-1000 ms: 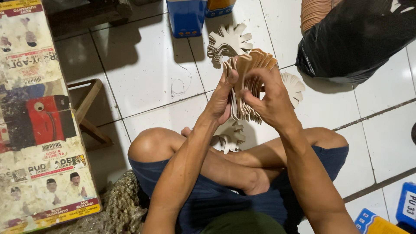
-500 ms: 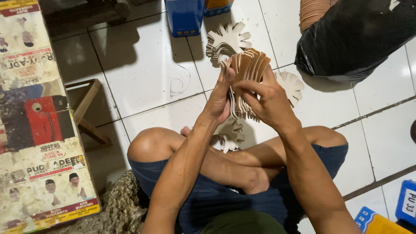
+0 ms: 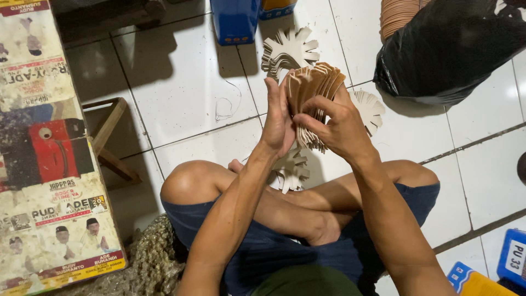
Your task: The person sits on the floor and sorts through a black plastic bag containing star-shaped wooden craft parts. They remove the parts, separate them into smaller stacks, and place them on the floor. The person handles the parts by hand without using any tools.
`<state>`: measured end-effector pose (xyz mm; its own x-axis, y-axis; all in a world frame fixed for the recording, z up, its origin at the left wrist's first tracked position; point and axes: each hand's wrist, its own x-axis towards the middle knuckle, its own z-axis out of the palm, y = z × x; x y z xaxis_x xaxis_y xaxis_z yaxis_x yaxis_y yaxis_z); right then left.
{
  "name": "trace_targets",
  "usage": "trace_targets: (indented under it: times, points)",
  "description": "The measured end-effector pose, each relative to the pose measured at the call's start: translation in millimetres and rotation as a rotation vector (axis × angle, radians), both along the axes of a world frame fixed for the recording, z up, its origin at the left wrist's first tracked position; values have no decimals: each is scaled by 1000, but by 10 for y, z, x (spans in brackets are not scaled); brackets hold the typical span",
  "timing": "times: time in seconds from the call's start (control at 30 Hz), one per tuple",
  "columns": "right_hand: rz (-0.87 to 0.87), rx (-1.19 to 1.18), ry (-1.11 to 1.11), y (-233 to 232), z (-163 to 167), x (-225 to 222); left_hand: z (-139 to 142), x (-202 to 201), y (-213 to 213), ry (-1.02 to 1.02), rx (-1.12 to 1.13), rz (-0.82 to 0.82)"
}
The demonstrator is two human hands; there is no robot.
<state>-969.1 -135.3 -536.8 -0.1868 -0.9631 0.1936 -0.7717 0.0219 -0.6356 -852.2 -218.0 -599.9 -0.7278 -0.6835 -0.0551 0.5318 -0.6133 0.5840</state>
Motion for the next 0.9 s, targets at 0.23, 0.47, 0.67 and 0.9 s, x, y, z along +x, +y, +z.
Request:
trace_targets:
  times: [0.23,0.47,0.67,0.9]
  points:
    - [-89,-13,-139,41,-182,-113,-292,-127,72,-160,-51,33]
    - [-141,-29,-390,114,-383,-231,-366,-183,180,-483,-289,105]
    - [-141,-168,-221,70,-358,-209,-327,-100,212,-818,-822,460]
    - [37,-179,-42,-43,-2,81,-255,51,80,-145,-148,38]
